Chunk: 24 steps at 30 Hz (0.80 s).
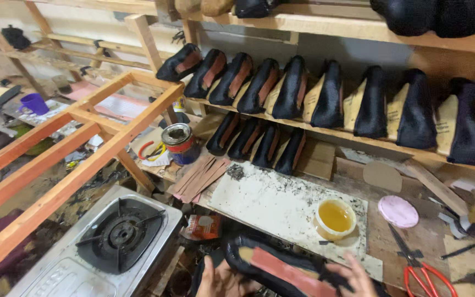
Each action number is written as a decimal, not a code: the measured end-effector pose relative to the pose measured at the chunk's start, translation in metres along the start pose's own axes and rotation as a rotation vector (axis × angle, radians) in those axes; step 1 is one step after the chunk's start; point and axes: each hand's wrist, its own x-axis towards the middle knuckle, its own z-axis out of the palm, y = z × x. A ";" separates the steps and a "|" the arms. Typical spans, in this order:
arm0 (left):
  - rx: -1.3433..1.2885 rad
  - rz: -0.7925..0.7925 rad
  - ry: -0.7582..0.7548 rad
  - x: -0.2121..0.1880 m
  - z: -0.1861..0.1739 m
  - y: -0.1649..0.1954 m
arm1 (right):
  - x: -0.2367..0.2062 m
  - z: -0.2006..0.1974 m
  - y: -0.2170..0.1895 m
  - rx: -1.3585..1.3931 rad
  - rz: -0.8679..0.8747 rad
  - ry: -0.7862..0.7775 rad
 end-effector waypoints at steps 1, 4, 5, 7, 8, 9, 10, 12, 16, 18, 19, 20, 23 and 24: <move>0.023 -0.097 0.060 -0.005 -0.008 0.005 | 0.006 -0.013 -0.005 -0.142 -0.178 -0.065; 0.059 -0.167 0.247 -0.017 -0.024 0.008 | 0.029 -0.047 -0.013 0.110 -0.042 -0.142; 0.068 -0.160 0.298 -0.019 -0.028 0.007 | 0.039 -0.049 -0.010 0.069 -0.264 -0.303; 0.130 -0.210 0.378 -0.024 -0.032 -0.001 | 0.050 -0.050 -0.002 -0.075 -0.541 -0.404; 0.159 -0.232 0.415 -0.026 -0.033 -0.003 | 0.054 -0.050 0.000 -0.184 -0.595 -0.347; 0.201 -0.266 0.428 -0.028 -0.032 -0.005 | 0.058 -0.050 -0.003 -0.293 -0.651 -0.283; 0.239 -0.283 0.441 -0.028 -0.032 -0.005 | 0.061 -0.052 -0.005 0.068 -0.352 -0.224; 0.298 -0.290 0.442 -0.030 -0.030 -0.003 | 0.065 -0.061 -0.020 0.143 -0.123 -0.138; 0.395 -0.194 0.360 -0.022 -0.009 0.014 | 0.066 -0.058 -0.048 0.051 0.100 -0.075; 0.383 -0.051 0.269 -0.011 0.010 0.020 | 0.061 -0.033 -0.042 0.057 0.147 -0.054; 0.343 0.038 0.227 -0.006 0.021 0.022 | 0.057 -0.015 -0.032 0.076 0.182 -0.016; 0.295 0.115 0.203 0.003 0.034 0.022 | 0.054 -0.001 -0.025 0.092 0.210 0.009; 0.002 0.240 -0.263 0.051 0.073 0.049 | 0.041 0.014 -0.030 0.127 0.265 0.065; 0.037 0.297 -0.250 0.066 0.090 0.055 | 0.038 0.013 -0.033 0.134 0.280 0.074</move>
